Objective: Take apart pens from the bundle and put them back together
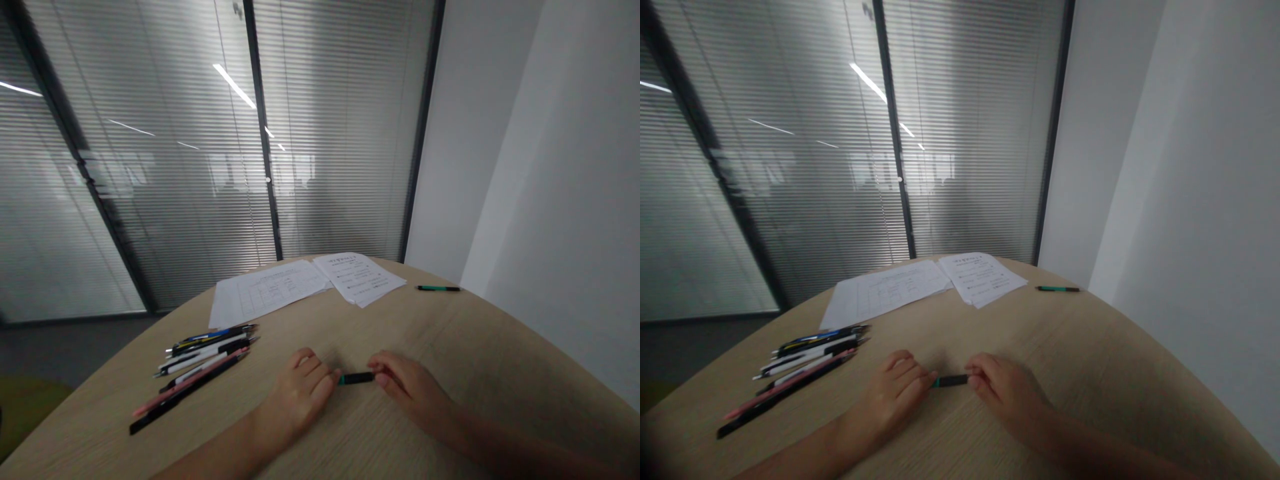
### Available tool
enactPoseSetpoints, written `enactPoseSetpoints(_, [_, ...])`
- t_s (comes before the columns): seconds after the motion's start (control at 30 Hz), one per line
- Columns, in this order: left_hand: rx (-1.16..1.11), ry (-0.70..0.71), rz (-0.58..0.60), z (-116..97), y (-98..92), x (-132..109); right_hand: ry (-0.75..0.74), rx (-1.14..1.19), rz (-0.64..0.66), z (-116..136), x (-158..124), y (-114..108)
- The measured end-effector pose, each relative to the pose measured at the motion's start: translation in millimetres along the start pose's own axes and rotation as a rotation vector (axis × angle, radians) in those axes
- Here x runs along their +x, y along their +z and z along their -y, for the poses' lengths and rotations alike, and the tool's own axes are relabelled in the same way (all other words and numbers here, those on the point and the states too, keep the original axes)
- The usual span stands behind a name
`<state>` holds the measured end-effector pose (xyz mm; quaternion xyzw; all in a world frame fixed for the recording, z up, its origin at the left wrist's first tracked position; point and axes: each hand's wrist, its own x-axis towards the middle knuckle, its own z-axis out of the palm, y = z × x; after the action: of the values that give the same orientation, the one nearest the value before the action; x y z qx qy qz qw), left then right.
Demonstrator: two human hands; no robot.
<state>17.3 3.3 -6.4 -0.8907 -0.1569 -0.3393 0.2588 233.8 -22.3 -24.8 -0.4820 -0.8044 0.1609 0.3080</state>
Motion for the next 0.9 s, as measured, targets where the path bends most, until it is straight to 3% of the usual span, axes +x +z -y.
enactPoseSetpoints(0.23, [-0.028, -0.004, -0.003, 3.9, 4.5, -5.1, 0.034, 0.015, -0.013, -0.7, 1.6, 2.6])
enactPoseSetpoints(0.47, [-0.016, 0.044, -0.001, 0.3, 1.7, -2.0, 0.008, -0.113, 0.047, 1.0, 2.0, 1.0])
enactPoseSetpoints(0.7, [-0.083, -0.056, 0.026, 4.1, 3.8, -5.7, -0.013, 0.015, -0.031, -0.3, -0.4, -0.4])
enactPoseSetpoints(0.9, [-0.088, -0.013, 0.024, 3.5, 2.7, -5.8, -0.067, -0.052, -0.036, -0.2, 0.2, 0.5])
